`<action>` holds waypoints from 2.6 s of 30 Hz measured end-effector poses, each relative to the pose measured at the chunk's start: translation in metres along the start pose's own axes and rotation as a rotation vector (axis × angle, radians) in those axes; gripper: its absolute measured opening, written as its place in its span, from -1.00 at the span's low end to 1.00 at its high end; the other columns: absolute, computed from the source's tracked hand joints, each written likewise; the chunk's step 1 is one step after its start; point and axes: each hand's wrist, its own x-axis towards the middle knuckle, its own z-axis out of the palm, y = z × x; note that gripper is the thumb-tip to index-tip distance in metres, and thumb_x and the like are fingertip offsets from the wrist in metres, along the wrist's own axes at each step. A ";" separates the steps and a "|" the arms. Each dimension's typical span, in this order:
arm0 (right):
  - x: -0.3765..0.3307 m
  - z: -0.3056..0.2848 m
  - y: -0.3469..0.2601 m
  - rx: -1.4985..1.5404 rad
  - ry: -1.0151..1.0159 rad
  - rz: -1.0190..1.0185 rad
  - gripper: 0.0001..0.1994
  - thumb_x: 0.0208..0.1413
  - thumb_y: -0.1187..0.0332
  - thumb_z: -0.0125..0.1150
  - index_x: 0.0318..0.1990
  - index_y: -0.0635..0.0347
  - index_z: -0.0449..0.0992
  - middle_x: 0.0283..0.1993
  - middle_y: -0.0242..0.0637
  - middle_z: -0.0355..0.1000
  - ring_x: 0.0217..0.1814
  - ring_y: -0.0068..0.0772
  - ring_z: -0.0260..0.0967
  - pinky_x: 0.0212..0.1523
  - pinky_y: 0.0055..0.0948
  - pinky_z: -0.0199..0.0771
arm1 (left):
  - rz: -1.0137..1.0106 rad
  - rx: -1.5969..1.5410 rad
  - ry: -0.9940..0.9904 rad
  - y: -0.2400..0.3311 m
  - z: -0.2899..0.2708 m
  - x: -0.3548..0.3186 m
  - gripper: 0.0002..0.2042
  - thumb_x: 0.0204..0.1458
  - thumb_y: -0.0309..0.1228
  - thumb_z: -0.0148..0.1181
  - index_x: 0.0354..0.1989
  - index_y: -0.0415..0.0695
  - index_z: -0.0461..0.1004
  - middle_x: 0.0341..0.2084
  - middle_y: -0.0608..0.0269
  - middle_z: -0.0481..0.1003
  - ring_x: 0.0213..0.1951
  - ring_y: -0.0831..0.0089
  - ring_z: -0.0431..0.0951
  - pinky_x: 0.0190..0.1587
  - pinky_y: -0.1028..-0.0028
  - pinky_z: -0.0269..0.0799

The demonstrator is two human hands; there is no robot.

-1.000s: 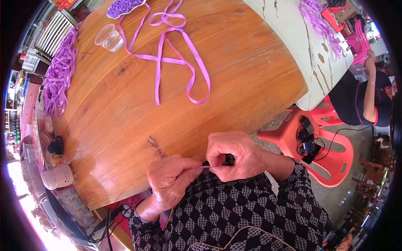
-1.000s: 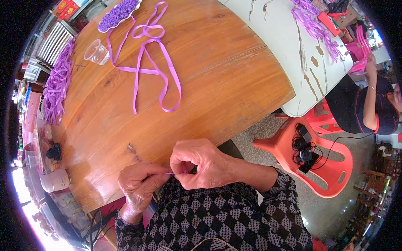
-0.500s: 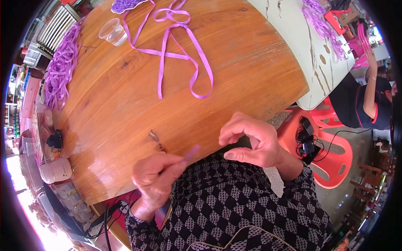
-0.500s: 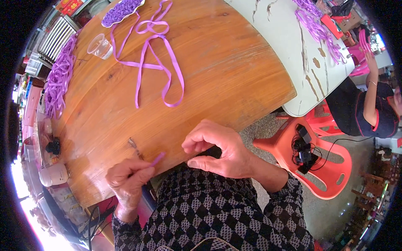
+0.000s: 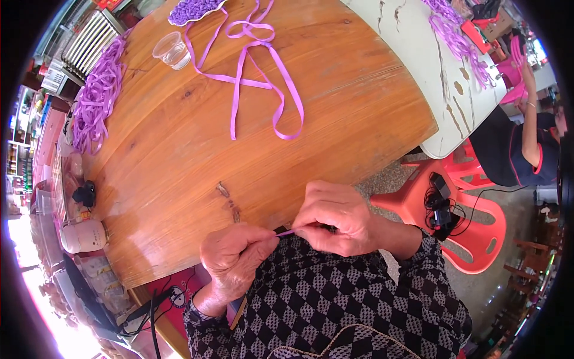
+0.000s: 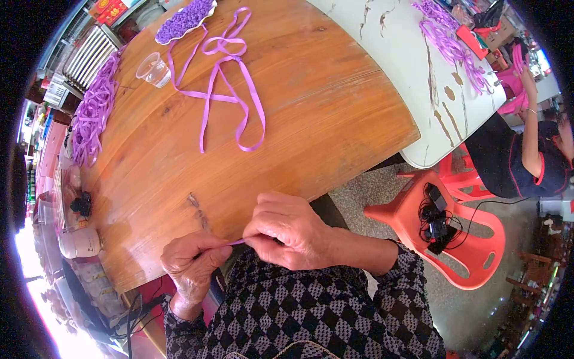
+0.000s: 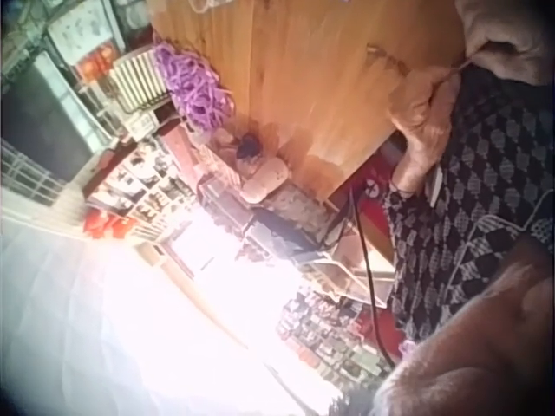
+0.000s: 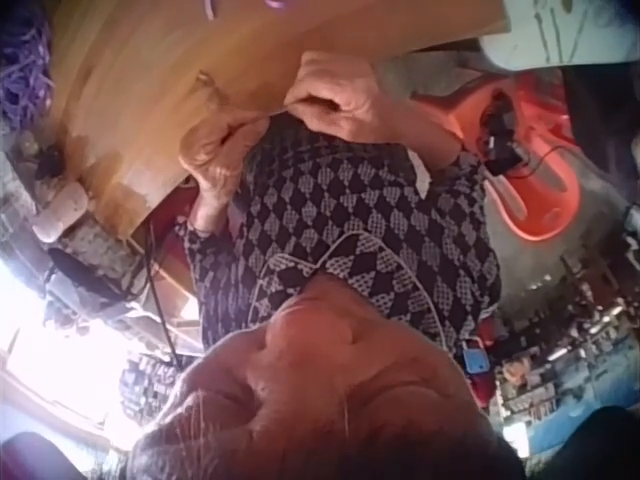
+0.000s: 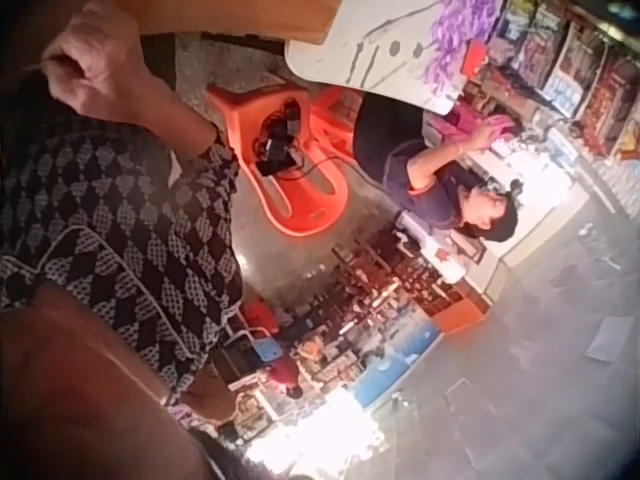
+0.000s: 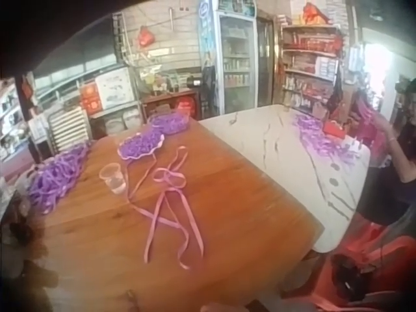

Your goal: Folding and assembling decorative purple ribbon items at a table.

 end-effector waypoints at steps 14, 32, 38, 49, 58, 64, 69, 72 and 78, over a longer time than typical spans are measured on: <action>0.011 -0.065 -0.013 0.248 0.603 0.456 -0.91 -0.10 0.54 0.07 -0.41 0.38 0.45 -0.52 -0.29 0.36 -0.58 -0.58 0.23 -0.52 -0.65 0.23 | -0.522 -0.446 -0.205 -0.007 -0.038 -0.005 -0.83 -0.26 -0.50 0.33 -0.49 -0.30 0.51 -0.70 0.30 0.45 -0.70 0.62 0.38 -0.63 0.69 0.23; 0.041 -0.010 -0.016 -0.248 0.046 -0.052 -0.57 -0.21 0.33 0.33 -0.11 0.26 0.47 -0.21 -0.19 0.44 -0.21 -0.21 0.36 -0.16 -0.34 0.30 | -0.482 -0.555 -0.140 -0.005 -0.045 -0.001 -0.70 -0.10 -0.27 0.24 -0.48 -0.35 0.49 -0.70 0.33 0.40 -0.75 0.71 0.13 -0.69 0.66 -0.03; 0.044 0.023 0.002 0.027 -0.092 -0.042 -0.62 -0.32 0.37 0.39 -0.24 0.25 0.50 -0.40 -0.31 0.41 -0.39 -0.34 0.32 -0.33 -0.39 0.24 | -0.482 -0.547 -0.290 0.003 -0.039 0.003 -0.74 0.01 -0.30 0.17 -0.37 -0.30 0.51 -0.68 0.49 0.33 -0.67 0.78 0.14 -0.63 0.70 -0.04; 0.032 -0.002 0.001 -0.126 0.004 -0.108 -0.86 -0.25 0.52 0.30 -0.50 0.20 0.45 -0.58 -0.36 0.30 -0.52 -0.38 0.24 -0.43 -0.41 0.16 | -0.448 -0.409 -0.268 -0.005 -0.037 0.007 -0.84 0.02 -0.42 0.14 -0.47 -0.29 0.48 -0.75 0.36 0.36 -0.71 0.67 0.26 -0.65 0.68 0.09; 0.017 -0.056 -0.006 -0.041 0.097 0.330 -0.88 -0.15 0.56 0.27 -0.39 0.33 0.48 -0.47 -0.34 0.38 -0.50 -0.59 0.29 -0.50 -0.64 0.24 | -0.429 -0.621 -0.010 -0.024 -0.064 0.012 -0.75 -0.01 -0.31 0.17 -0.50 -0.28 0.41 -0.66 0.27 0.40 -0.77 0.70 0.15 -0.73 0.68 0.04; 0.018 -0.050 0.000 -0.166 0.057 0.274 -0.83 -0.18 0.57 0.28 -0.36 0.29 0.47 -0.47 -0.31 0.39 -0.49 -0.54 0.31 -0.52 -0.60 0.27 | -0.464 -0.639 0.001 -0.041 -0.073 0.008 -0.76 0.00 -0.31 0.16 -0.51 -0.27 0.41 -0.65 0.27 0.41 -0.78 0.71 0.13 -0.74 0.68 0.02; 0.016 -0.046 0.005 -0.204 0.056 0.217 -0.80 -0.22 0.59 0.28 -0.35 0.28 0.47 -0.47 -0.31 0.40 -0.49 -0.47 0.33 -0.52 -0.56 0.29 | -0.453 -0.662 -0.001 -0.053 -0.074 0.007 -0.74 0.01 -0.30 0.15 -0.51 -0.28 0.40 -0.64 0.25 0.41 -0.78 0.70 0.12 -0.74 0.65 0.02; 0.015 -0.045 0.008 -0.208 0.076 0.158 -0.78 -0.23 0.60 0.28 -0.33 0.28 0.46 -0.46 -0.31 0.40 -0.46 -0.46 0.35 -0.51 -0.55 0.31 | -0.457 -0.691 0.040 -0.052 -0.072 0.006 -0.70 0.04 -0.24 0.11 -0.50 -0.29 0.39 -0.63 0.22 0.42 -0.77 0.69 0.12 -0.73 0.64 0.02; 0.016 -0.045 0.009 -0.192 0.030 0.200 -0.76 -0.23 0.59 0.29 -0.31 0.28 0.48 -0.45 -0.30 0.41 -0.44 -0.44 0.37 -0.47 -0.53 0.35 | -0.468 -0.814 0.047 -0.056 -0.075 0.005 -0.63 0.04 -0.15 0.07 -0.46 -0.30 0.40 -0.62 0.16 0.43 -0.78 0.66 0.12 -0.73 0.64 0.06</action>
